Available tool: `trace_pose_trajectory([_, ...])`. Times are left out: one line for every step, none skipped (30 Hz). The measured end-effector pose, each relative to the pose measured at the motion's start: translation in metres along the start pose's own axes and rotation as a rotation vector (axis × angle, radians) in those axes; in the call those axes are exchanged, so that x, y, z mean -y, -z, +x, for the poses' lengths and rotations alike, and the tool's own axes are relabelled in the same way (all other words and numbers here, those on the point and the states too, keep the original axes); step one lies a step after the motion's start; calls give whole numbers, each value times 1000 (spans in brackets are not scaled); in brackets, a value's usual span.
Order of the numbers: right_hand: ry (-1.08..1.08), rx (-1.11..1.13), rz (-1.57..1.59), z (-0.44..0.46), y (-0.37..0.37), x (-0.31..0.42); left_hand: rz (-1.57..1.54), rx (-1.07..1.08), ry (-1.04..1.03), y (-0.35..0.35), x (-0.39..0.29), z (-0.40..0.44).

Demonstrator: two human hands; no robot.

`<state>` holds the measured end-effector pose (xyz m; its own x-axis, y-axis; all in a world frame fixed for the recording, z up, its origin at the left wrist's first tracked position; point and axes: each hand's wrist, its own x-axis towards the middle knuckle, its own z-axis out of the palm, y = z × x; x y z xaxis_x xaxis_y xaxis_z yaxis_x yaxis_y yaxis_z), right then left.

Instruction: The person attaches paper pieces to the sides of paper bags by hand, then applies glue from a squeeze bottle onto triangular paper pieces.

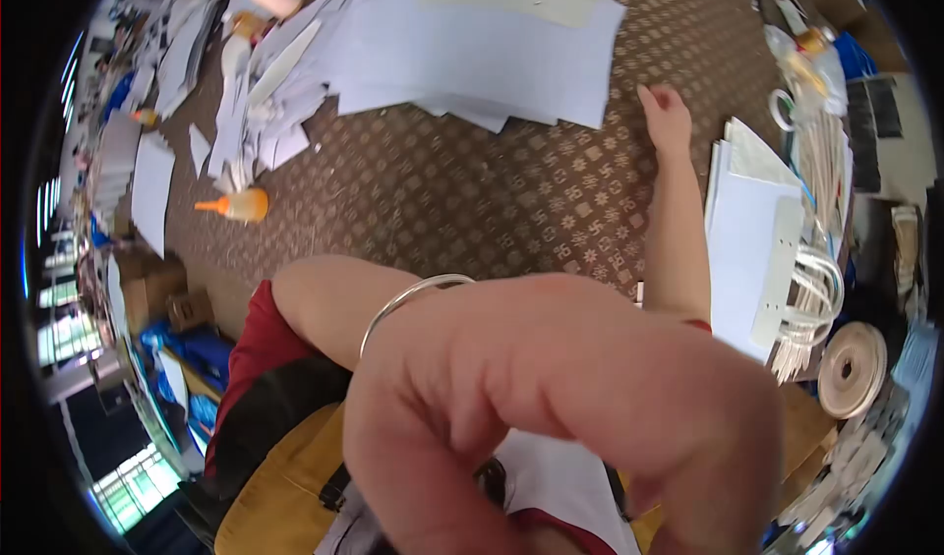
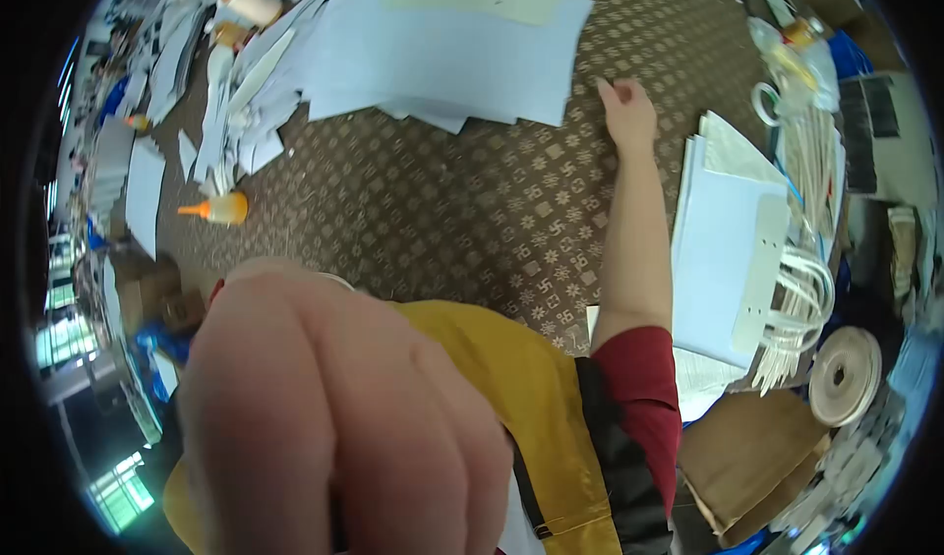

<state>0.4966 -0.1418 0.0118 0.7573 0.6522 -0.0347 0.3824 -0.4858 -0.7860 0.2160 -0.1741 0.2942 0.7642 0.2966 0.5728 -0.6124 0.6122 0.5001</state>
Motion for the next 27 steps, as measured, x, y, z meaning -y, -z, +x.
trace_pose_trajectory([-1, -48, 36, 6, -26, 12, 9, -19, -3, 5, -4, -3])
trace_pose_trajectory([7, -16, 35, 8, -39, 21, 21, -35, -6, 10, -7, -5])
trace_pose_trajectory([-38, -24, -31, 10, -51, 31, 31, -52, -8, 12, -8, -7])
trace_pose_trajectory([-77, -34, -100, 12, -63, 41, 42, -66, -12, 23, -29, -15])
trace_pose_trajectory([-111, -50, -175, 13, -72, 51, 50, -75, -21, 25, -36, -20])
trace_pose_trajectory([-95, -32, -192, 14, -75, 57, 48, -81, -35, 26, -31, -19])
trace_pose_trajectory([-107, -1, -264, 15, -75, 61, 40, -81, -51, 29, -35, -22])
trace_pose_trajectory([-118, 24, -339, 16, -73, 64, 29, -77, -68, 42, -57, -32])
trace_pose_trajectory([-134, 44, -416, 16, -71, 67, 13, -70, -83, 46, -68, -42])
trace_pose_trajectory([-127, 39, -443, 13, -70, 70, -6, -57, -96, 45, -78, -52])
trace_pose_trajectory([-114, 47, -498, 11, -67, 74, -28, -39, -106, 50, -85, -57])
trace_pose_trajectory([-99, 50, -553, 9, -63, 79, -50, -16, -118, 49, -91, -63])
trace_pose_trajectory([-80, 55, -608, 7, -61, 87, -67, 7, -134, 52, -103, -70])
trace_pose_trajectory([-64, 44, -635, 5, -60, 93, -79, 28, -153, 52, -118, -82])
trace_pose_trajectory([-77, 15, -632, 4, -61, 95, -86, 48, -172, 53, -132, -91])
trace_pose_trajectory([-88, -11, -628, 4, -62, 96, -91, 66, -192, 54, -144, -99])
trace_pose_trajectory([-98, -32, -620, 4, -66, 96, -92, 81, -209, 50, -154, -107])
trace_pose_trajectory([-77, -34, -635, 4, -72, 94, -90, 94, -224, 53, -168, -113])
trace_pose_trajectory([-124, -33, -694, 4, -79, 87, -88, 107, -234, 52, -183, -125])
trace_pose_trajectory([-173, -33, -750, -3, -85, 96, -85, 119, -240, 51, -197, -135])
trace_pose_trajectory([-162, -33, -759, -8, -90, 106, -84, 130, -243, 54, -212, -146])
trace_pose_trajectory([-180, -39, -786, -28, -94, 131, -85, 140, -242, 51, -219, -150])
trace_pose_trajectory([-203, -44, -812, -49, -99, 154, -87, 148, -238, 46, -224, -153])
trace_pose_trajectory([-228, -47, -840, -69, -103, 167, -92, 153, -232, 51, -242, -169])
trace_pose_trajectory([-228, -44, -844, -81, -108, 171, -94, 161, -225, 55, -254, -176])
trace_pose_trajectory([-181, -45, -814, -90, -116, 173, -90, 170, -215, 58, -267, -181])
trace_pose_trajectory([-127, -43, -779, -97, -128, 175, -78, 177, -207, 56, -282, -195])
